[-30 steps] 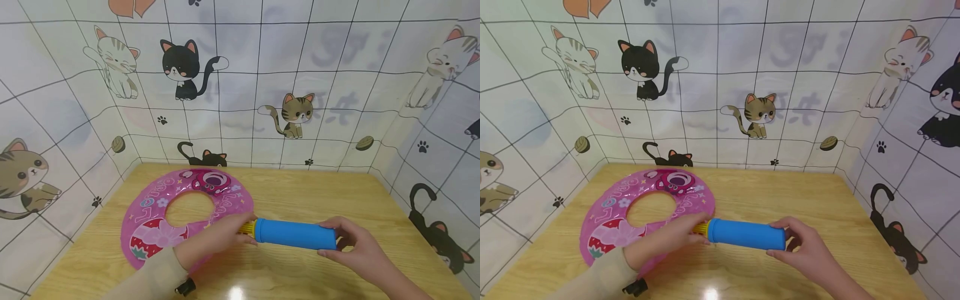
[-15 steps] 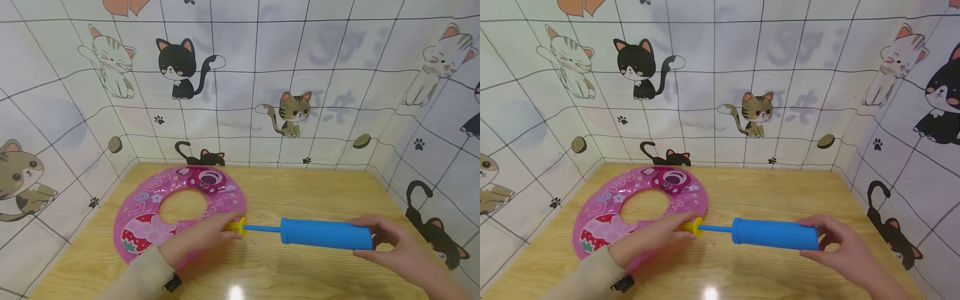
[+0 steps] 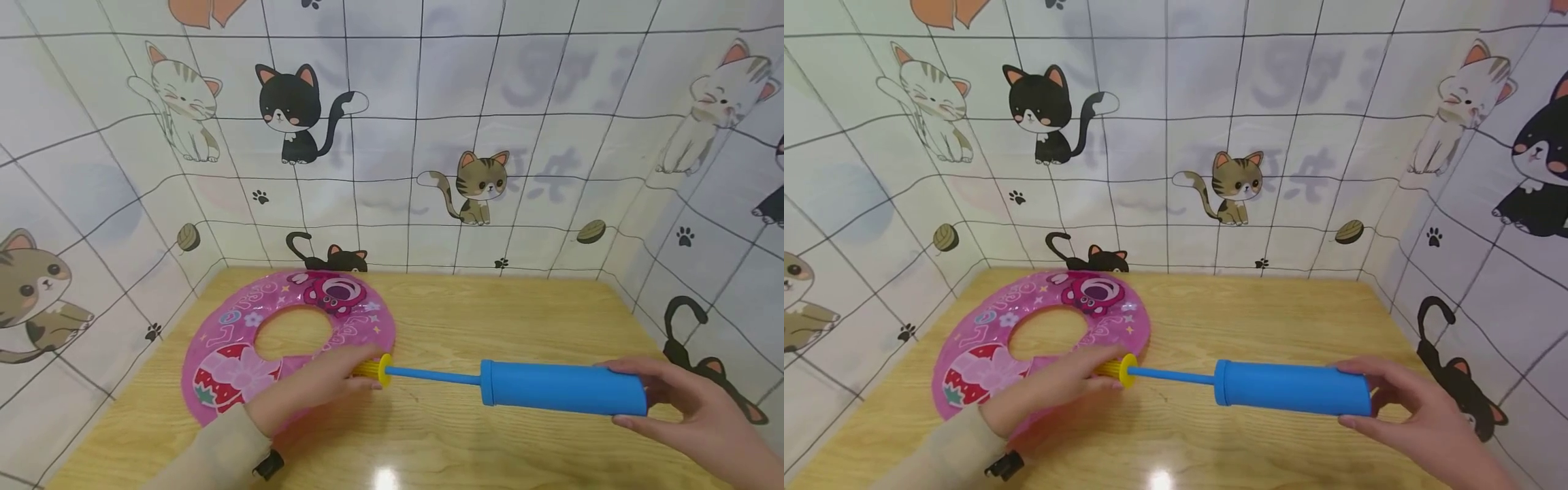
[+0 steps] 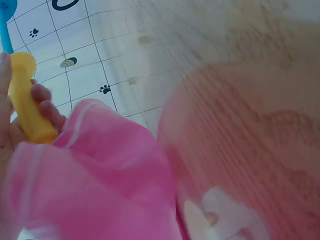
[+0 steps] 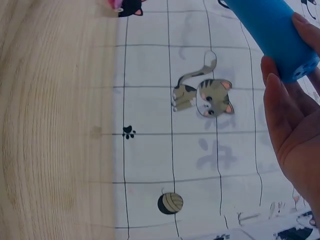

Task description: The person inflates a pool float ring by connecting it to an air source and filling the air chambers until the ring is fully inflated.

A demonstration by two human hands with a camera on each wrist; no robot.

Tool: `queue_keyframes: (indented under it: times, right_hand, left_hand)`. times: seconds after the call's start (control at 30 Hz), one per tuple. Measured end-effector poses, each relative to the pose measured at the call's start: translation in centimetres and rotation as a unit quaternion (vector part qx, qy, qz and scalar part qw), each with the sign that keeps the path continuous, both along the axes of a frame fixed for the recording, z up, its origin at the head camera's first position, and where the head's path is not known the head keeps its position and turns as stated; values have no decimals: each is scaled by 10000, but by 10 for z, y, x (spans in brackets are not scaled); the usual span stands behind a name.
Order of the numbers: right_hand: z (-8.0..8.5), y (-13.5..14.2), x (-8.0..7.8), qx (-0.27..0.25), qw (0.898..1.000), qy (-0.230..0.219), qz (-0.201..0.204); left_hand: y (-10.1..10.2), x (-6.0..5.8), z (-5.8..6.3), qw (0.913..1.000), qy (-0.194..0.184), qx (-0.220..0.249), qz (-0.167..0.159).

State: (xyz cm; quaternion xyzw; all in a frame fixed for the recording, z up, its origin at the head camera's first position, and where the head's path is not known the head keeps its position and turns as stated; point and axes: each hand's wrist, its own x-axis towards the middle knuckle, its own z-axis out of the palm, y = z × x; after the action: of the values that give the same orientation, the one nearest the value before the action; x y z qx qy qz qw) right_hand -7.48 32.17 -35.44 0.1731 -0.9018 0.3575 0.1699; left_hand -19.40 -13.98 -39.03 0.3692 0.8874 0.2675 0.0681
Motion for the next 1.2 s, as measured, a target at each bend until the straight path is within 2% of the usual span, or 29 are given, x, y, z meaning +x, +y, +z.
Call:
queue_keyframes:
  times: [0.1,0.2,0.33,0.53,0.67,0.77,0.9,1.0,1.2]
  right_hand:
    - [1,-9,-3,-79,9999,9,-72]
    - [0,-19,-10,-329,9994,-37,40]
    - [-3,-34,-18,-652,9973,-15,339]
    - [-6,-59,-29,-790,9950,-101,609]
    - [-10,-71,-35,-899,9915,-114,932]
    - [-12,-77,-38,-744,9883,107,1330]
    - [-12,-76,-41,-404,9805,573,1834]
    - [-11,-70,-42,-191,9763,759,2019]
    - [-8,-51,-39,54,9725,747,2206]
  left_hand:
    - [1,0,1,9992,404,-8,-8]
    - [6,-1,2,9982,589,4,-78]
    - [16,1,4,9981,548,100,-279]
    - [29,5,8,9988,228,246,-363]
    - [38,9,9,9984,239,333,-389]
    - [42,9,9,9987,312,271,-298]
    - [42,5,5,9991,287,214,-239]
    - [37,-2,1,9991,232,222,-290]
    - [19,-8,-5,9995,-4,70,-303]
